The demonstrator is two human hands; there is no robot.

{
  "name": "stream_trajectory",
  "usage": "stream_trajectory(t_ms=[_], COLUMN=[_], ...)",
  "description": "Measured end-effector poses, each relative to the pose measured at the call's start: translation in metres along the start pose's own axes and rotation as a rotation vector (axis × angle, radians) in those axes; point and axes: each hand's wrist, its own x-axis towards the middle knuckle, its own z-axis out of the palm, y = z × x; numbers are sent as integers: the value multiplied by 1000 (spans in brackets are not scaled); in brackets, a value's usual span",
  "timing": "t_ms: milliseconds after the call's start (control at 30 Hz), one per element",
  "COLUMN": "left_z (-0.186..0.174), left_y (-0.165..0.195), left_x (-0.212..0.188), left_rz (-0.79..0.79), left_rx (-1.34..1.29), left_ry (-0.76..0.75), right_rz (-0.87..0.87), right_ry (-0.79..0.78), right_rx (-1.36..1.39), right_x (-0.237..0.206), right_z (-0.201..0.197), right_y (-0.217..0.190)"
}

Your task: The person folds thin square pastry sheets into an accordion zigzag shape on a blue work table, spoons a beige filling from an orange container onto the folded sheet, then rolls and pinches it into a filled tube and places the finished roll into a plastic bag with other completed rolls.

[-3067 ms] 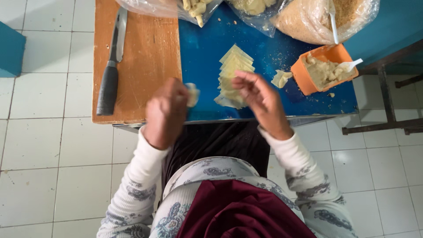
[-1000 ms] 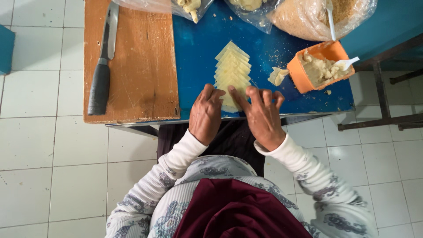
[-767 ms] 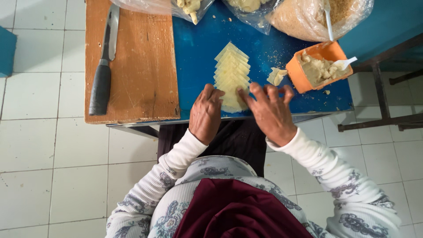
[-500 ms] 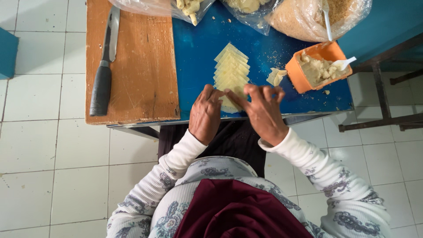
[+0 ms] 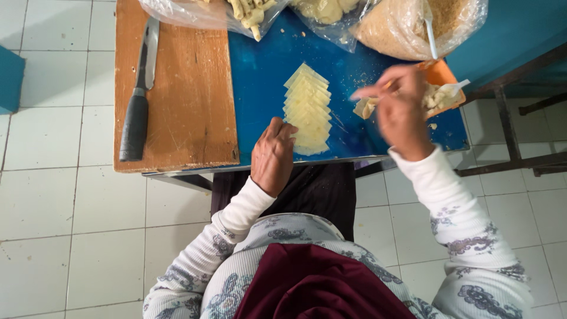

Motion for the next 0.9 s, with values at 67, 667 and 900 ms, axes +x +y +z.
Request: stream_trajectory(t_ms=[67, 667, 900], left_z=[-1, -7, -4], left_y=[2, -2, -5], left_x=[0, -1, -2], left_rz=[-7, 13, 12], left_rx=[-15, -89, -97], left_ry=[8, 101, 104], right_rz=[80, 175, 474], right_ry=[129, 158, 213], right_rx=[-43, -428, 94], right_x=[7, -3, -15], right_z=[-25, -64, -70], right_y=[13, 72, 92])
